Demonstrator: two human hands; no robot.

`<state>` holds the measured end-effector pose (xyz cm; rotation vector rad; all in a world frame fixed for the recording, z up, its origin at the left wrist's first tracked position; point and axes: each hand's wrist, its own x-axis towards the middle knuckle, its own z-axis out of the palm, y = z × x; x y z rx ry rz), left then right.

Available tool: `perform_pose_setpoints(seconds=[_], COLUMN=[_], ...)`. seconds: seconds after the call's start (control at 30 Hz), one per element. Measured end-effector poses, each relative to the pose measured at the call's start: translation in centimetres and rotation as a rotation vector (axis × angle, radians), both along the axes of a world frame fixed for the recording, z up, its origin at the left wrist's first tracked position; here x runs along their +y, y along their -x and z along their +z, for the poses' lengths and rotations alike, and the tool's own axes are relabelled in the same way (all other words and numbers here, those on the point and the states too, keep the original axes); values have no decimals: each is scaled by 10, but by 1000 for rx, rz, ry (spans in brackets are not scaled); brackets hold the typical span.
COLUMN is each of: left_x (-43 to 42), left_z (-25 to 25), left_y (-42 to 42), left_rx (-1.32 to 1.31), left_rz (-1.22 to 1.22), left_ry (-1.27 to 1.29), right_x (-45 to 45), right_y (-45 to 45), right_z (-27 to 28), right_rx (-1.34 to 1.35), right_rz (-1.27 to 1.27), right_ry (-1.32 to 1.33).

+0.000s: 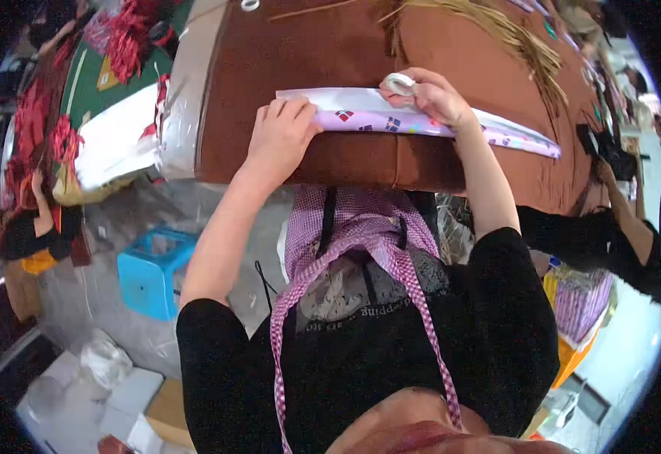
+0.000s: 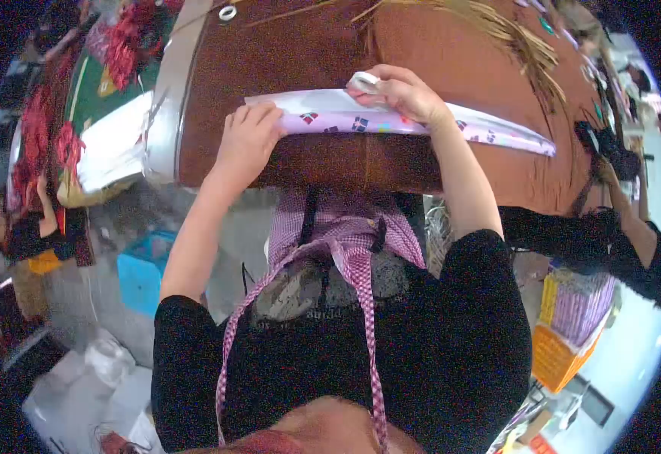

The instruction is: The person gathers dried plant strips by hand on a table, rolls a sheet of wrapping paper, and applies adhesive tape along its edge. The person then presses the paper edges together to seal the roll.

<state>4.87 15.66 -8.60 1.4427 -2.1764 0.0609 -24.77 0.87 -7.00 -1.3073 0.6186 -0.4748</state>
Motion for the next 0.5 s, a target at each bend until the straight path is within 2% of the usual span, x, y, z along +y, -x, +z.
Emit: perform_pose_setpoints(seconds=[0.1, 0.17, 0.2, 0.23, 0.3, 0.37, 0.43, 0.5], left_x=[8, 12, 12, 13, 9, 10, 13, 21], left_z=[-4, -7, -8, -10, -12, -11, -12, -10], left_y=[9, 15, 20, 24, 31, 38, 40, 40], left_rx=[3, 16, 14, 13, 8, -25, -4, 11], left_rz=[23, 40, 42, 40, 24, 93, 114, 141], left_ry=[-6, 6, -3, -9, -14, -51, -12, 21], right_x=[10, 20, 18, 19, 16, 17, 15, 17], right_y=[-5, -16, -23, -35, -65, -85, -103, -101], right_z=[9, 31, 36, 33, 27, 7, -3, -4], right_rx=[-110, 8, 21, 13, -6, 3, -54, -98], right_rz=[3, 78, 220, 221, 521, 511, 327, 353], right_ry=[12, 71, 100, 90, 175, 74, -334, -259])
